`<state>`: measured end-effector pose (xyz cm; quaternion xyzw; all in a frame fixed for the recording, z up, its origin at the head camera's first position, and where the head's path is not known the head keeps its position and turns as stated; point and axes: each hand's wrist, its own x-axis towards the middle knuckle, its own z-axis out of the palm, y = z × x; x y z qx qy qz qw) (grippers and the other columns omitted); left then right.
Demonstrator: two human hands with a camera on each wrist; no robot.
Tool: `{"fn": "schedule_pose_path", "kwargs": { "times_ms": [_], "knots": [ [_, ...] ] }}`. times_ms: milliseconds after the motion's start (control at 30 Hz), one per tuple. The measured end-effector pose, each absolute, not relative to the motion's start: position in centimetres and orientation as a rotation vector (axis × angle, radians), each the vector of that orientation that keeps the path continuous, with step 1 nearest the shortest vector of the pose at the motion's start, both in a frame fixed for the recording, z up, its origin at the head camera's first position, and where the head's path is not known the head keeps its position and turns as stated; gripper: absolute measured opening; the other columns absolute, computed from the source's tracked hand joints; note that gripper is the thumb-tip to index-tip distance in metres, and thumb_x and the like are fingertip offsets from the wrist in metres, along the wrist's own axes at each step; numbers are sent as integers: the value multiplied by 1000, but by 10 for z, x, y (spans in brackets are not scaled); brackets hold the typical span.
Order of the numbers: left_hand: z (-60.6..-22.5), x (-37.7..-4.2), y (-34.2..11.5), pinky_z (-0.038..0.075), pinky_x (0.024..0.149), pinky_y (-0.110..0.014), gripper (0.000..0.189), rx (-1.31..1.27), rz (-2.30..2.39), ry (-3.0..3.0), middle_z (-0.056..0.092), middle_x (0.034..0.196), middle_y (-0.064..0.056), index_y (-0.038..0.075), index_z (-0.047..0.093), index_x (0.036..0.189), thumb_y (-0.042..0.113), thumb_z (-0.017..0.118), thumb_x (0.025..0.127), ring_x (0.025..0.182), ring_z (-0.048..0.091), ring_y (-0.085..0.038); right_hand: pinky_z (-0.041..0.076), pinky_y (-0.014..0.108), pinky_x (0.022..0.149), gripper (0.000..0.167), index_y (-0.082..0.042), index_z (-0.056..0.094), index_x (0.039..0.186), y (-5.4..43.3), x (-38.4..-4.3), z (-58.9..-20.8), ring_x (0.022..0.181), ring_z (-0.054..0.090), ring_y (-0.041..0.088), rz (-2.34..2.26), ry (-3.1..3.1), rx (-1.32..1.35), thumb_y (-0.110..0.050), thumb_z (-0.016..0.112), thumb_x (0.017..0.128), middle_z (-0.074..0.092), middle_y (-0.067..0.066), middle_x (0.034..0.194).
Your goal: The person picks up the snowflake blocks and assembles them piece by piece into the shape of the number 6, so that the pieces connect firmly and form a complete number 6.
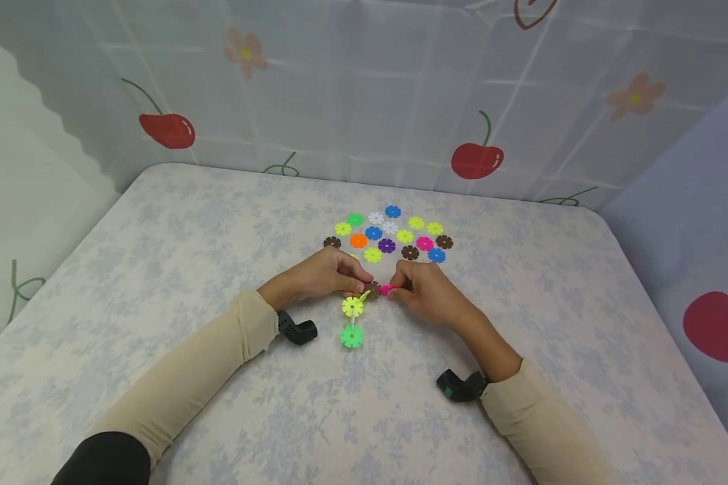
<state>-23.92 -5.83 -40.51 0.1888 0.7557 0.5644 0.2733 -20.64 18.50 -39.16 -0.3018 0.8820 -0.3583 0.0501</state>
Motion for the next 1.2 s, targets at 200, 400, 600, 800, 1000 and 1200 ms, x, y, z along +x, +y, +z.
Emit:
{"fn": "schedule_pose_path", "kwargs": {
  "times_ms": [200, 400, 600, 800, 1000, 1200],
  "knots": [
    [-404, -240, -58, 57, 71, -27, 15, 504, 1507, 1983, 74, 99, -8, -1, 75, 107, 0, 72, 93, 78, 67, -15, 53, 27, 68, 15, -7, 66, 87, 186, -205, -393, 79, 64, 14, -1116, 2670, -923, 3, 77, 87, 71, -3, 84],
    [-402, -241, -58, 57, 75, -28, 13, 486, 1517, 1936, 73, 94, -9, -4, 73, 106, -4, 69, 94, 78, 67, -15, 53, 28, 66, 16, -7, 66, 86, 185, -203, -389, 76, 62, 15, -1090, 2676, -962, 4, 78, 86, 69, -3, 82],
    [-399, -240, -58, 58, 80, -33, 13, 433, 1571, 1884, 73, 93, -14, -8, 71, 106, -7, 66, 95, 78, 69, -18, 52, 28, 66, 19, -9, 65, 86, 186, -205, -388, 75, 60, 14, -1061, 2688, -977, 4, 79, 85, 68, -4, 82],
    [-401, -240, -58, 58, 79, -33, 14, 411, 1584, 1889, 73, 95, -14, -7, 72, 107, -7, 67, 94, 78, 69, -18, 52, 28, 67, 18, -9, 66, 87, 187, -205, -390, 76, 60, 14, -1085, 2676, -991, 3, 79, 86, 68, -4, 82],
    [-403, -240, -57, 58, 79, -31, 16, 376, 1588, 1926, 74, 97, -13, -7, 74, 108, -6, 68, 94, 78, 68, -16, 51, 27, 64, 18, -10, 66, 86, 186, -204, -390, 73, 60, 14, -1103, 2679, -986, 2, 80, 86, 69, -5, 81],
    [-405, -242, -57, 58, 79, -31, 16, 349, 1592, 1930, 75, 100, -12, -6, 76, 108, -3, 71, 93, 78, 69, -15, 49, 27, 60, 17, -10, 66, 85, 185, -203, -390, 69, 57, 15, -1065, 2682, -958, 0, 80, 86, 69, -5, 79]
  ]
}}
